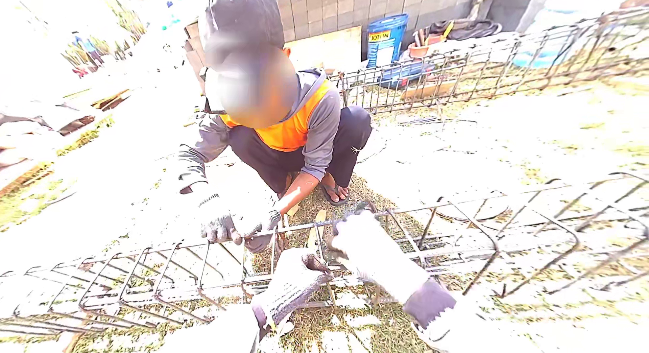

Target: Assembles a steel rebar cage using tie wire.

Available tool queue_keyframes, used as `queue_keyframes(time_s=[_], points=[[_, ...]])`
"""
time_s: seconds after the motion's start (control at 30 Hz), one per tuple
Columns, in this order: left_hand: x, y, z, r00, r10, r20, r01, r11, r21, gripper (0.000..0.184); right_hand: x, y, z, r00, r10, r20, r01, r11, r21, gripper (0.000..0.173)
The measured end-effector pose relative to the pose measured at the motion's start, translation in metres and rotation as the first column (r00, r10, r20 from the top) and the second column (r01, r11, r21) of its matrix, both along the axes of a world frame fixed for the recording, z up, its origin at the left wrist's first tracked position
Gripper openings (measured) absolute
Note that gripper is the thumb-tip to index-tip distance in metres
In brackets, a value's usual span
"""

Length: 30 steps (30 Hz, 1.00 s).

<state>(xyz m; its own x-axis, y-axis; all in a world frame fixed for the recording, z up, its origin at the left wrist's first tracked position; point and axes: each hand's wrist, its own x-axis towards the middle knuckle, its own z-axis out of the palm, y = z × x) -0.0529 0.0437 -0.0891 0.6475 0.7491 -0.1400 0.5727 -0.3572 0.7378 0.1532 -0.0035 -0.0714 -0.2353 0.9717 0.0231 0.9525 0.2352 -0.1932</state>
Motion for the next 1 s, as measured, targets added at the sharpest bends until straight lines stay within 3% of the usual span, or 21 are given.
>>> queue_keyframes(time_s=[0.17, 0.27, 0.37, 0.47, 0.6, 0.77, 0.83, 0.93, 1.0], points=[[0.000, -0.002, -0.001, 1.000, 0.005, 0.022, -0.005, 1.000, -0.003, 0.018, -0.018, -0.035, -0.022, 0.998, -0.026, -0.064, 0.027, 0.999, 0.022, 0.030], [0.000, -0.004, 0.003, 1.000, 0.014, -0.017, -0.014, 1.000, -0.013, 0.019, -0.017, -0.045, -0.030, 0.988, -0.060, -0.145, 0.052, 0.997, -0.059, 0.046], [0.000, -0.004, 0.004, 0.999, 0.021, -0.036, -0.021, 1.000, 0.002, 0.020, -0.014, -0.048, -0.043, 0.987, -0.030, -0.157, 0.029, 1.000, -0.009, 0.052], [0.000, -0.005, 0.001, 1.000, 0.013, -0.023, -0.013, 1.000, 0.018, 0.019, -0.019, -0.043, -0.038, 0.991, -0.051, -0.120, 0.036, 0.991, -0.126, 0.046], [0.000, -0.006, 0.003, 0.999, 0.022, -0.050, -0.021, 0.999, 0.028, 0.021, -0.025, -0.025, -0.015, 0.989, -0.114, -0.096, 0.064, 0.904, -0.422, 0.044], [0.000, -0.007, 0.002, 0.999, 0.012, -0.043, -0.011, 1.000, 0.024, 0.021, -0.028, -0.021, -0.016, 0.975, -0.170, -0.142, 0.093, 0.895, -0.436, 0.039], [0.000, -0.009, -0.001, 1.000, 0.003, -0.010, -0.003, 1.000, 0.004, 0.020, -0.035, -0.028, -0.019, 0.975, -0.204, -0.092, 0.155, 0.912, -0.378, 0.042], [0.001, -0.004, -0.002, 1.000, 0.000, 0.009, 0.000, 1.000, 0.009, 0.018, -0.049, -0.050, -0.049, 0.933, -0.315, -0.172, 0.325, 0.945, 0.035, 0.062], [0.000, -0.004, -0.001, 1.000, 0.006, 0.001, -0.006, 1.000, 0.020, 0.015, -0.063, -0.070, -0.083, 0.840, -0.352, -0.412, 0.502, 0.793, 0.345, 0.054]])
